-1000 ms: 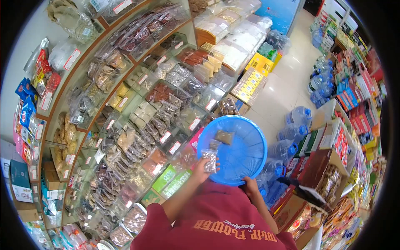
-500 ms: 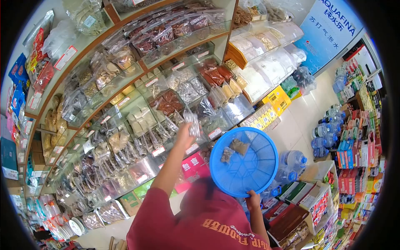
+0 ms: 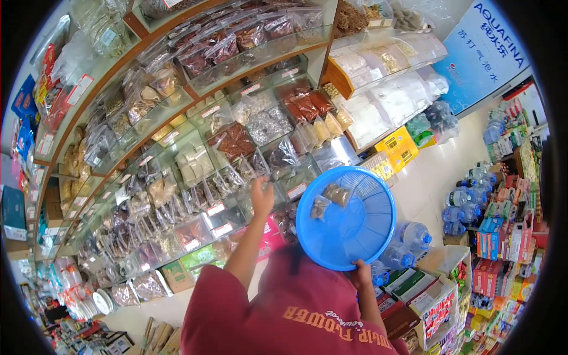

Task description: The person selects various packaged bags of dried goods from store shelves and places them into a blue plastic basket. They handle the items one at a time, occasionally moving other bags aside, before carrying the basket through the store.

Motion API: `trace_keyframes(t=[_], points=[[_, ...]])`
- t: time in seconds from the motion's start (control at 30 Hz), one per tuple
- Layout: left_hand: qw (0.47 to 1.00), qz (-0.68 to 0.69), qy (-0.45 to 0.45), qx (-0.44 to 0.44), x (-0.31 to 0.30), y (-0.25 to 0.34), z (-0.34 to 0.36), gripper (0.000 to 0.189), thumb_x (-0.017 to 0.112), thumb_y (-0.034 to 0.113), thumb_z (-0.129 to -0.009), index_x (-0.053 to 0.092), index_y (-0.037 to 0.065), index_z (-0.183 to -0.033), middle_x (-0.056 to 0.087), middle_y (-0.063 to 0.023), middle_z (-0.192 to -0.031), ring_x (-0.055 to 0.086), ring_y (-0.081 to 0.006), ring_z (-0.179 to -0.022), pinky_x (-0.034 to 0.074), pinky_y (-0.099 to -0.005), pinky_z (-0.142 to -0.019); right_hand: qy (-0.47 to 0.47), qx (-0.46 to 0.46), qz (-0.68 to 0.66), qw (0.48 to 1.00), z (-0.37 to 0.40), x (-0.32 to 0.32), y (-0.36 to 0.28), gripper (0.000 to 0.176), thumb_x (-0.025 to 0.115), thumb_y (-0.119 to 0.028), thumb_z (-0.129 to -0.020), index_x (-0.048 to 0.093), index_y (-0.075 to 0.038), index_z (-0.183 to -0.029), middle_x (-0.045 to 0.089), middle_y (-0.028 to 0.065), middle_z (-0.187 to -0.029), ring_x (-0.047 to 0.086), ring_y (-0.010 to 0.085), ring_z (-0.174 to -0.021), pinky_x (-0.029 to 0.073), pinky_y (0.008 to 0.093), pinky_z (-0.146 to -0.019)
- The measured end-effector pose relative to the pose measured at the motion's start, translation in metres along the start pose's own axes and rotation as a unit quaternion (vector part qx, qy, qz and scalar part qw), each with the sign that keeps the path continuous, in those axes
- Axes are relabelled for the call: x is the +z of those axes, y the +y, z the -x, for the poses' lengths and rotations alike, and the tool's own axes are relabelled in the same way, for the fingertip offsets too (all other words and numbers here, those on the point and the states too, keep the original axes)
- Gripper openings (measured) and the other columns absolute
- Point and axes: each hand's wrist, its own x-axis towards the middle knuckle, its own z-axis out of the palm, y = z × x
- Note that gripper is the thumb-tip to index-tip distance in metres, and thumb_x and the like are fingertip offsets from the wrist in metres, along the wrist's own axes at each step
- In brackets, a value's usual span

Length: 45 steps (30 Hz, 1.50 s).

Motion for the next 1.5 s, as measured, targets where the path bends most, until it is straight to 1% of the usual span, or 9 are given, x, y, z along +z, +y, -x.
trace_keyframes(t=[0.23, 0.3, 0.5, 0.57, 0.67, 0.8, 1.07, 1.27, 1.5], points=[[0.933, -0.15, -0.288, -0.158, -0.073, -0.046, 0.187, 0.023, 0.056, 0.008, -0.078, 0.059, 0.005, -0.101, 0.064, -0.0141, -0.087, 0.064, -0.0285, -0.073, 0.051, -0.0369, -0.064, -0.091, 0.054, 0.114, 0.988, -0.072, -0.026, -0.07, 0.053, 0.048, -0.003, -0.069, 0.04, -0.001, -0.121, 0.052, 0.014, -0.111, 0.055, 0.0318, -0.097, 0.048, 0.0479, -0.081], [0.892, 0.048, -0.184, -0.41, -0.082, -0.067, 0.226, 0.033, 0.06, 0.013, -0.076, 0.057, 0.006, -0.108, 0.065, -0.0143, -0.091, 0.063, -0.0291, -0.078, 0.051, -0.0388, -0.068, -0.124, 0.091, 0.173, 0.973, -0.094, -0.03, -0.096, 0.047, 0.05, -0.006, -0.071, 0.045, -0.007, -0.118, 0.054, 0.0087, -0.109, 0.056, 0.0248, -0.089, 0.047, 0.0397, -0.074], [0.905, 0.207, 0.105, -0.357, -0.072, -0.132, 0.389, 0.032, 0.06, 0.031, -0.082, 0.062, 0.0, -0.09, 0.067, -0.0113, -0.085, 0.064, -0.0201, -0.061, 0.053, -0.0317, -0.058, -0.224, 0.087, 0.307, 0.921, -0.148, -0.015, -0.168, 0.042, 0.05, -0.007, -0.072, 0.047, -0.006, -0.113, 0.056, 0.009, -0.101, 0.058, 0.0245, -0.086, 0.049, 0.0392, -0.071], [0.895, -0.259, -0.056, -0.358, -0.056, -0.056, 0.393, 0.032, 0.061, 0.03, -0.083, 0.06, -0.001, -0.091, 0.065, -0.0117, -0.069, 0.065, -0.0196, -0.061, 0.052, -0.0296, -0.059, -0.24, 0.077, 0.353, 0.901, -0.159, -0.008, -0.176, 0.038, 0.051, -0.004, -0.072, 0.048, -0.004, -0.11, 0.057, 0.0098, -0.099, 0.059, 0.0252, -0.088, 0.051, 0.0408, -0.073], [0.842, -0.098, 0.0, -0.531, -0.029, -0.014, 0.409, 0.03, 0.062, 0.029, -0.081, 0.06, -0.001, -0.087, 0.061, -0.0114, -0.059, 0.065, -0.0214, -0.062, 0.051, -0.0304, -0.061, -0.269, 0.097, 0.382, 0.879, -0.158, 0.004, -0.168, 0.036, 0.052, -0.006, -0.072, 0.05, -0.004, -0.108, 0.058, 0.0097, -0.098, 0.06, 0.0251, -0.086, 0.052, 0.0407, -0.072], [0.865, -0.196, 0.242, -0.393, 0.017, 0.015, 0.46, 0.035, 0.05, 0.032, -0.085, 0.062, -0.001, -0.081, 0.063, -0.0193, -0.081, 0.062, -0.032, -0.081, 0.047, -0.042, -0.073, -0.286, 0.148, 0.423, 0.847, -0.147, 0.016, -0.14, 0.037, 0.054, -0.007, -0.072, 0.05, -0.003, -0.109, 0.059, 0.0094, -0.097, 0.061, 0.0251, -0.085, 0.052, 0.0413, -0.071], [0.735, -0.229, 0.251, -0.587, 0.036, -0.026, 0.551, 0.034, 0.052, 0.032, -0.085, 0.06, -0.001, -0.089, 0.064, -0.022, -0.084, 0.063, -0.0302, -0.088, 0.05, -0.0403, -0.074, -0.361, 0.218, 0.432, 0.797, -0.145, 0.019, -0.107, 0.049, 0.052, -0.003, -0.072, 0.043, -0.001, -0.12, 0.053, 0.0146, -0.111, 0.057, 0.0335, -0.097, 0.05, 0.0516, -0.079], [0.779, -0.132, 0.108, -0.604, -0.035, -0.064, 0.505, 0.044, 0.065, 0.024, -0.073, 0.053, 0.008, -0.113, 0.065, -0.0177, -0.09, 0.064, -0.0311, -0.088, 0.05, -0.0392, -0.078, -0.303, 0.244, 0.399, 0.83, -0.128, 0.056, -0.058, 0.048, 0.052, -0.006, -0.071, 0.044, -0.005, -0.118, 0.053, 0.0126, -0.108, 0.054, 0.029, -0.093, 0.046, 0.0448, -0.078], [0.792, 0.029, 0.185, -0.582, -0.141, -0.11, 0.501, 0.029, 0.071, 0.029, -0.07, 0.063, 0.002, -0.071, 0.066, -0.0171, -0.082, 0.063, -0.0274, -0.083, 0.049, -0.0364, -0.076, -0.319, 0.286, 0.396, 0.812, -0.085, 0.108, 0.045, 0.055, 0.051, -0.006, -0.07, 0.038, -0.006, -0.124, 0.047, 0.0101, -0.119, 0.05, 0.0252, -0.1, 0.041, 0.0408, -0.085]])
